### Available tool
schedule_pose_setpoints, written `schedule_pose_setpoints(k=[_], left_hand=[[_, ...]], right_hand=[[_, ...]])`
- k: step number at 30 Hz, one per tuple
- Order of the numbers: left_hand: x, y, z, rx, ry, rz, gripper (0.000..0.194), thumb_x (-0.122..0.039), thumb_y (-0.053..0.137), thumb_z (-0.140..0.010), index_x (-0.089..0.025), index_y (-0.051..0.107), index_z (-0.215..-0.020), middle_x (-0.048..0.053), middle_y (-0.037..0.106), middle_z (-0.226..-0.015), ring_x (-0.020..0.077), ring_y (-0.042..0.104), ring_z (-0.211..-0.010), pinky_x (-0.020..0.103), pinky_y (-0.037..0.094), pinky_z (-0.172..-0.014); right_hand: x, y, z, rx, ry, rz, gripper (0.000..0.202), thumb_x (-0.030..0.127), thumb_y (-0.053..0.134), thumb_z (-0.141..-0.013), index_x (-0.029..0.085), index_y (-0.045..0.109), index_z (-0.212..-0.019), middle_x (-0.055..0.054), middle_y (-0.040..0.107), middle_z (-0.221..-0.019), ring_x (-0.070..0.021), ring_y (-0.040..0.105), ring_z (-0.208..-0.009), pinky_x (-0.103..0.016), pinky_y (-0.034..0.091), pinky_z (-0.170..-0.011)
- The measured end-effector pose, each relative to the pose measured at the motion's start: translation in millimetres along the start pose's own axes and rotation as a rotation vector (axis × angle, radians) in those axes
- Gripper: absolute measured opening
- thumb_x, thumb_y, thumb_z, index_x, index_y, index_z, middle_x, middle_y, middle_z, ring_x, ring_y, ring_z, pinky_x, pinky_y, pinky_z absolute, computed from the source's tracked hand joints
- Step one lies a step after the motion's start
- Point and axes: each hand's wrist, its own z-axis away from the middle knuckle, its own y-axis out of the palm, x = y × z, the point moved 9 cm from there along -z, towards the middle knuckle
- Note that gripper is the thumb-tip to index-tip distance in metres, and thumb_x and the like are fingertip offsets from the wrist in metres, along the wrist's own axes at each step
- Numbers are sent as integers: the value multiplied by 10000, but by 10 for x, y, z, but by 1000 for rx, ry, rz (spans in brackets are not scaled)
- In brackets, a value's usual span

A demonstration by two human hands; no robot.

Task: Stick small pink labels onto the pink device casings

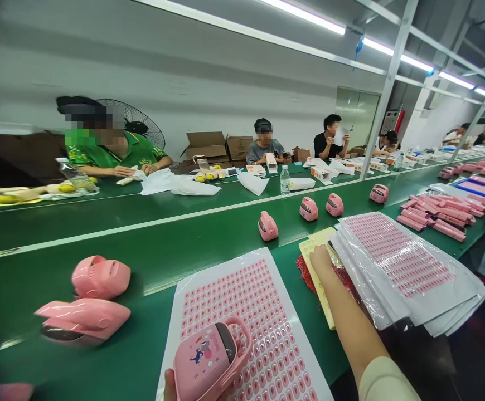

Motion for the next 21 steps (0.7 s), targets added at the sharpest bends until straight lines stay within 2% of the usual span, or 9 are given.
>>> schedule_pose_setpoints(k=[3,6,9,12,15,17,19,21], left_hand=[[22,-61,-13,7,-10,8,548,-534,502,-771,-288,487,-1261,115,614,-1184,353,505,-1136,564,341,-954],[26,-40,-20,-12,20,13,574,-490,519,-780,-308,409,-1313,97,610,-1195,339,485,-1162,553,333,-965],[2,-17,-30,-91,80,28,614,-454,564,-759,-310,381,-1327,93,601,-1210,333,487,-1160,540,345,-960],[12,-51,-34,-192,92,45,654,-426,604,-728,-291,382,-1328,105,619,-1179,340,521,-1121,535,383,-925],[18,-130,-19,-291,99,37,612,-431,587,-737,-287,417,-1307,105,681,-1048,335,627,-942,539,461,-813],[20,-170,0,-349,99,7,562,-429,570,-752,-299,447,-1285,91,704,-972,325,662,-818,537,499,-719],[23,-165,14,-371,100,-14,540,-414,570,-756,-292,467,-1272,90,709,-953,328,663,-806,530,507,-700],[28,-124,14,-358,107,-19,530,-394,570,-759,-269,480,-1266,99,709,-959,333,650,-868,521,493,-755]], right_hand=[[-93,61,-13,-55,4,18,262,305,514,-871,148,545,-1079,-66,570,-1091,-180,575,-934,-389,486,-798],[-164,59,-1,-93,6,3,185,282,539,-851,132,595,-943,-57,605,-1003,-162,584,-875,-355,481,-773],[-197,26,-6,-112,-2,-41,130,233,575,-785,128,642,-747,-63,649,-865,-160,595,-804,-279,457,-706],[-210,-10,-6,-128,-14,-103,167,257,546,-771,148,663,-723,-50,673,-807,-151,609,-743,-233,437,-634],[-226,-30,-12,-143,-9,-133,186,286,525,-799,147,650,-789,-27,677,-805,-137,615,-700,-243,447,-628],[-231,-26,-29,-148,1,-124,164,278,551,-793,139,634,-769,-16,668,-772,-136,613,-691,-266,452,-648],[-226,-20,-49,-159,6,-101,138,252,582,-757,141,631,-693,-30,659,-748,-158,609,-724,-281,446,-673],[-211,-22,-62,-176,0,-82,127,220,590,-716,146,636,-624,-66,656,-768,-192,603,-781,-284,434,-703]])
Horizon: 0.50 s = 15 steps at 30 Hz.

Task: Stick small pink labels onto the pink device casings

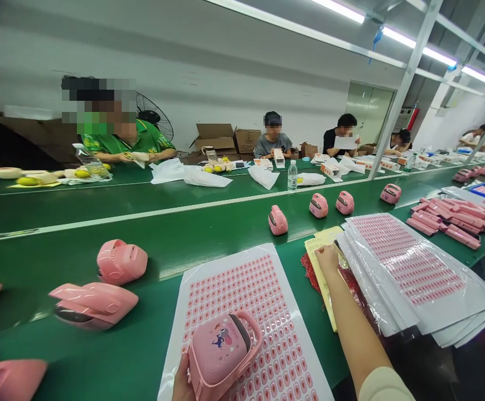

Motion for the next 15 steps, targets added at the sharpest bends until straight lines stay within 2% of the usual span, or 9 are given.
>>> schedule_pose_setpoints(k=[3,6,10,15], left_hand=[[23,53,1,38,5,3,506,-379,545,-781,-265,479,-1269,99,713,-954,329,635,-923,522,459,-828],[42,81,-21,100,14,41,528,-391,530,-789,-280,439,-1297,93,707,-984,332,610,-982,538,426,-870],[56,67,-45,177,35,29,541,-425,514,-798,-259,431,-1307,113,663,-1095,333,569,-1055,529,400,-910],[23,79,-67,298,126,29,523,-417,511,-810,-292,420,-1309,76,674,-1081,282,611,-1000,485,397,-934]], right_hand=[[22,-7,9,-10,-21,-1,114,201,584,-683,144,651,-609,-99,649,-816,-210,592,-807,-284,424,-732],[31,-9,39,13,-41,-26,105,205,583,-679,146,661,-641,-80,650,-790,-195,595,-779,-275,431,-722],[4,1,48,67,-25,-49,156,258,557,-750,141,661,-747,-53,652,-813,-158,604,-730,-259,452,-672],[-54,52,-9,139,69,23,196,314,541,-847,130,605,-860,-22,633,-866,-132,598,-758,-310,486,-706]])
